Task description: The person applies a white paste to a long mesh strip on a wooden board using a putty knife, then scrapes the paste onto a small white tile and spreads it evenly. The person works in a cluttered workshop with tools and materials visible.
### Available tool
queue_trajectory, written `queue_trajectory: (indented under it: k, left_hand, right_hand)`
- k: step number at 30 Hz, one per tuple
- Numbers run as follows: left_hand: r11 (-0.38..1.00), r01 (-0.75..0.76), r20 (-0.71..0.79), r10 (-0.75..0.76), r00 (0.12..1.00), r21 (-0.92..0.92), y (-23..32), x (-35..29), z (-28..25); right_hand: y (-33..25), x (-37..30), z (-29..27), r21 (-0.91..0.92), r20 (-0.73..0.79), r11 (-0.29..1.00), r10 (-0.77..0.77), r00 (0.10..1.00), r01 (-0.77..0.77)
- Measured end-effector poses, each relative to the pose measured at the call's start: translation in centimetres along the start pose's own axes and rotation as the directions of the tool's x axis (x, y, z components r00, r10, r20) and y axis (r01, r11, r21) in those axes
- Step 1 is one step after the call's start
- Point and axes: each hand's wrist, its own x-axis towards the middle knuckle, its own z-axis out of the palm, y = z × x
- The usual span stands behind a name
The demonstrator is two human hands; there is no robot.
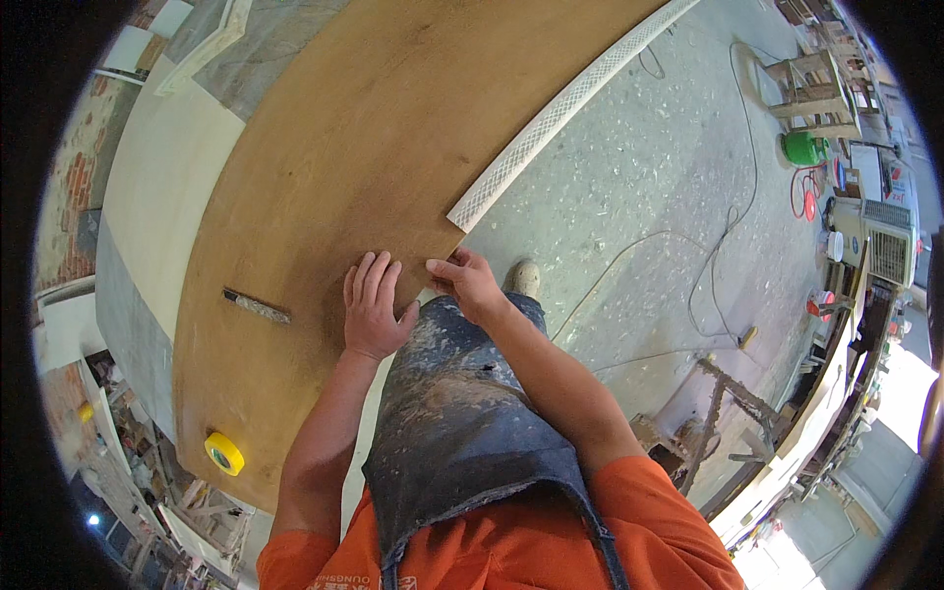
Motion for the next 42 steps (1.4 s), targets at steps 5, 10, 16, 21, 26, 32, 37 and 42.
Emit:
queue_trajectory:
  k: [5,10,16,21,26,32,37,42]
  left_hand:
    - [1.000,0.009,-0.010,-0.009,1.000,-0.007,-0.1,-0.2,-0.2]
    - [1.000,0.024,-0.004,-0.024,1.000,-0.018,0.1,0.0,-0.4]
    - [0.997,0.036,-0.029,-0.038,0.999,-0.066,0.0,-0.3,-0.5]
    - [0.989,0.067,-0.005,-0.068,0.998,-0.135,-0.2,-0.8,-1.0]
    - [0.966,0.199,0.036,-0.195,0.980,-0.167,0.9,-7.7,-3.4]
    - [0.840,0.541,-0.069,-0.543,0.837,-0.038,1.4,-22.4,-5.4]
    - [0.773,0.622,0.032,-0.623,0.781,-0.122,0.1,-24.1,-6.8]
    - [0.755,0.642,0.060,-0.641,0.766,-0.136,-2.7,-21.5,-8.4]
  right_hand:
    - [-0.4,-0.3,0.4,-0.002,0.012,1.000,0.022,1.000,-0.022]
    - [-0.8,-0.3,0.0,-0.006,0.013,0.997,0.076,0.997,-0.076]
    - [-1.1,-0.9,-0.5,0.035,0.003,0.983,0.180,0.984,-0.180]
    - [-1.5,-1.4,-0.3,-0.018,0.014,0.977,0.211,0.977,-0.211]
    - [-1.4,-1.8,-0.9,-0.131,-0.145,0.951,0.262,0.954,-0.281]
    - [-2.0,-2.8,1.0,-0.265,-0.262,0.917,0.229,0.937,-0.298]
    - [-4.4,-3.7,2.0,-0.323,-0.190,0.881,0.297,0.936,-0.345]
    - [-6.0,-4.4,4.5,-0.310,-0.122,0.854,0.401,0.908,-0.419]
